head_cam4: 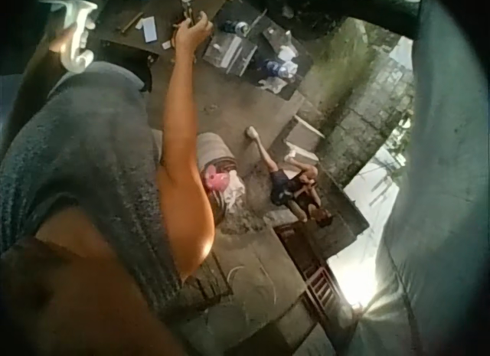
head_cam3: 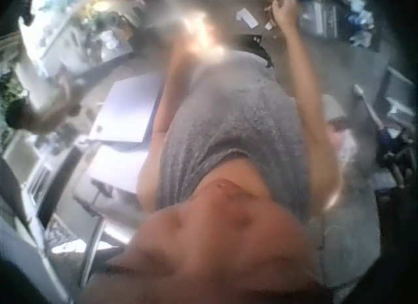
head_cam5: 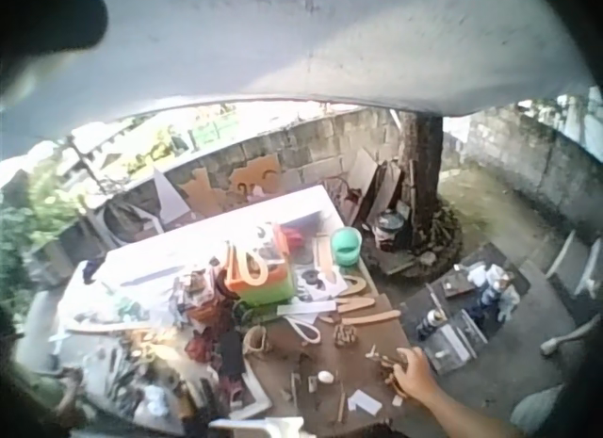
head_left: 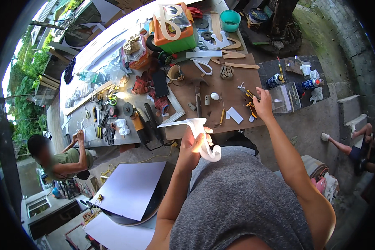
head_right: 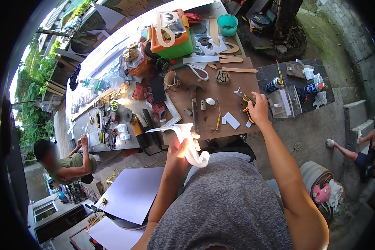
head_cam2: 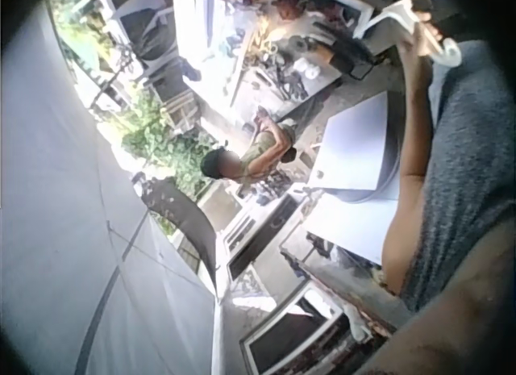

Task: Assembling and gluing foam pieces to create a 3D letter or structure.

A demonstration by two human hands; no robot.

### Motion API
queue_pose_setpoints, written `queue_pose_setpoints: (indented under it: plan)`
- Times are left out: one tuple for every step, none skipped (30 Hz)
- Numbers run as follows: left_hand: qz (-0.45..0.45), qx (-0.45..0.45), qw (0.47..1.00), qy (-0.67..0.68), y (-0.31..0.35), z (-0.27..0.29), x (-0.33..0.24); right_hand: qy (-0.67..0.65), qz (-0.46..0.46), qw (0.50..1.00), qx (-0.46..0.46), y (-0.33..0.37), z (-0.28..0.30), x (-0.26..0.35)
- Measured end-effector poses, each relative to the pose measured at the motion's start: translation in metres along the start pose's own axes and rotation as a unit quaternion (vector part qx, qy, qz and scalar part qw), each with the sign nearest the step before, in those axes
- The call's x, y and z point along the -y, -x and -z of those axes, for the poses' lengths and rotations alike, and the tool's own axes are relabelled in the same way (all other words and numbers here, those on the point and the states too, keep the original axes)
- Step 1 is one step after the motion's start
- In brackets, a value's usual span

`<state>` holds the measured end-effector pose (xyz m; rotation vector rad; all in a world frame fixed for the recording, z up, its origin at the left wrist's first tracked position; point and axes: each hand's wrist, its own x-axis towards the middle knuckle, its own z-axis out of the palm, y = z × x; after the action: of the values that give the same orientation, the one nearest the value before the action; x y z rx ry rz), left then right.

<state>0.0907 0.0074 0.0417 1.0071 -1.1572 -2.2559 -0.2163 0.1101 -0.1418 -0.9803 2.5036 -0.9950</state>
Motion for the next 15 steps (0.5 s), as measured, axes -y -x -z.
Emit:
queue_pose_setpoints:
  plan:
    - [0.0,0.006,1.0,0.002,-0.004,0.001,0.0,-0.084,-0.024,0.996,0.003,0.003,0.01,0.015]
    - [-0.021,0.013,1.0,-0.003,-0.007,0.003,0.0,-0.14,-0.021,0.99,-0.017,0.006,0.019,0.031]
    - [-0.042,0.02,0.999,-0.008,-0.011,0.005,0.0,-0.137,-0.022,0.99,-0.02,0.01,0.031,0.051]
    - [-0.041,0.025,0.999,-0.007,-0.012,0.006,-0.001,-0.196,-0.018,0.98,0.0,0.015,0.045,0.074]
    - [-0.035,0.018,0.999,0.007,-0.014,0.006,-0.004,-0.254,-0.015,0.967,0.018,0.021,0.059,0.096]
    - [-0.028,0.011,0.999,0.021,-0.016,0.006,-0.007,-0.25,-0.018,0.968,0.01,0.028,0.071,0.118]
    - [-0.027,0.019,0.999,0.021,-0.019,0.007,-0.009,-0.241,0.025,0.97,0.033,0.033,0.08,0.139]
    - [-0.025,0.019,0.999,0.022,-0.023,0.009,-0.011,-0.23,0.067,0.969,0.054,0.037,0.086,0.157]
    - [-0.022,0.021,0.999,0.023,-0.025,0.009,-0.012,-0.204,0.105,0.972,0.052,0.04,0.088,0.171]
    - [-0.011,0.023,0.999,0.048,-0.027,0.013,-0.012,-0.202,0.12,0.968,0.087,0.043,0.089,0.185]
    - [-0.009,0.033,0.998,0.048,-0.028,0.015,-0.014,-0.199,0.133,0.963,0.121,0.046,0.088,0.197]
    - [0.006,0.042,0.997,0.062,-0.029,0.018,-0.017,-0.187,0.163,0.96,0.132,0.049,0.081,0.204]
    - [0.021,0.052,0.996,0.076,-0.03,0.02,-0.02,-0.173,0.192,0.955,0.144,0.053,0.073,0.209]
    - [0.033,0.056,0.994,0.089,-0.03,0.02,-0.024,-0.161,0.229,0.951,0.128,0.058,0.065,0.214]
    - [0.037,0.066,0.993,0.089,-0.03,0.021,-0.029,-0.142,0.253,0.952,0.104,0.061,0.056,0.218]
